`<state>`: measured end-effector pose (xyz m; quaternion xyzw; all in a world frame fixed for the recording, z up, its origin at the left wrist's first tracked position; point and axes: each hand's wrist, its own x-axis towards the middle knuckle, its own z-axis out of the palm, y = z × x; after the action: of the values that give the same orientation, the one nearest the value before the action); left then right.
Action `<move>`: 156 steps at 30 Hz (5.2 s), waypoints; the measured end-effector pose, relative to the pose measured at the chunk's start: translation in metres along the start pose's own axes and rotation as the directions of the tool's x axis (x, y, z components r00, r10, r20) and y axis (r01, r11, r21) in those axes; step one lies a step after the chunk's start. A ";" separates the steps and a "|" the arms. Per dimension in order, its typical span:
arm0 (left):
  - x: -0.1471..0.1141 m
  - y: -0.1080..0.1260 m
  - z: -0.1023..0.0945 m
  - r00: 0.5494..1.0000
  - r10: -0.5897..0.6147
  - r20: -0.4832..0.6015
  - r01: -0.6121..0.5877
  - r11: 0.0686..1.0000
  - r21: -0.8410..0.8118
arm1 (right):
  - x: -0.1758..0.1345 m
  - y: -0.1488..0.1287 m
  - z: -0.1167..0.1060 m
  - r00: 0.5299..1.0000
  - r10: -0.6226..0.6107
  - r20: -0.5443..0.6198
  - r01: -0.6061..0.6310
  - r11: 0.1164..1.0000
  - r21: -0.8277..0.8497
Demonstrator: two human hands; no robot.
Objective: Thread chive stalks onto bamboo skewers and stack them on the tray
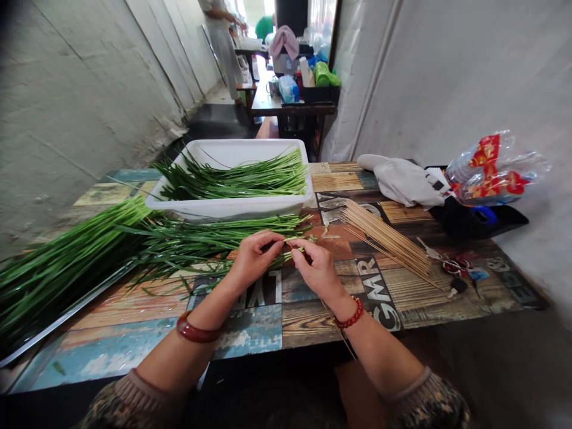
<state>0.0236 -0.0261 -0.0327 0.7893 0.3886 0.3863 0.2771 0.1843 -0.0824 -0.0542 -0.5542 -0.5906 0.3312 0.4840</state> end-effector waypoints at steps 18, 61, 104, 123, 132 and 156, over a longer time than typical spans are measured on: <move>-0.001 -0.002 0.003 0.999 0.014 -0.043 -0.014 1.000 0.004 | 0.000 -0.003 0.001 1.000 -0.027 -0.002 0.027 1.000 -0.003; -0.005 0.000 0.004 0.990 0.112 0.088 -0.116 0.993 0.035 | 0.000 0.008 0.004 0.998 -0.040 -0.039 0.044 0.995 0.087; 0.005 -0.010 -0.024 0.992 0.036 -0.125 -0.017 0.989 0.145 | 0.003 0.016 -0.001 0.973 0.133 0.191 -0.167 0.970 0.176; 0.004 -0.007 -0.007 0.956 0.162 0.244 -0.287 0.688 0.666 | 0.004 0.019 -0.001 0.965 0.205 0.166 -0.240 0.943 0.230; 0.004 -0.005 -0.007 0.961 0.142 0.238 -0.267 0.699 0.664 | 0.004 0.025 0.000 0.976 0.159 0.150 -0.190 0.957 0.221; 0.001 -0.006 -0.008 0.994 0.109 0.029 -0.112 0.987 0.117 | 0.001 -0.004 -0.005 0.998 0.044 -0.047 -0.035 0.984 0.175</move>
<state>0.0153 -0.0206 -0.0326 0.8289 0.3634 0.3684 0.2125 0.1875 -0.0830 -0.0491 -0.5296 -0.5357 0.3769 0.5390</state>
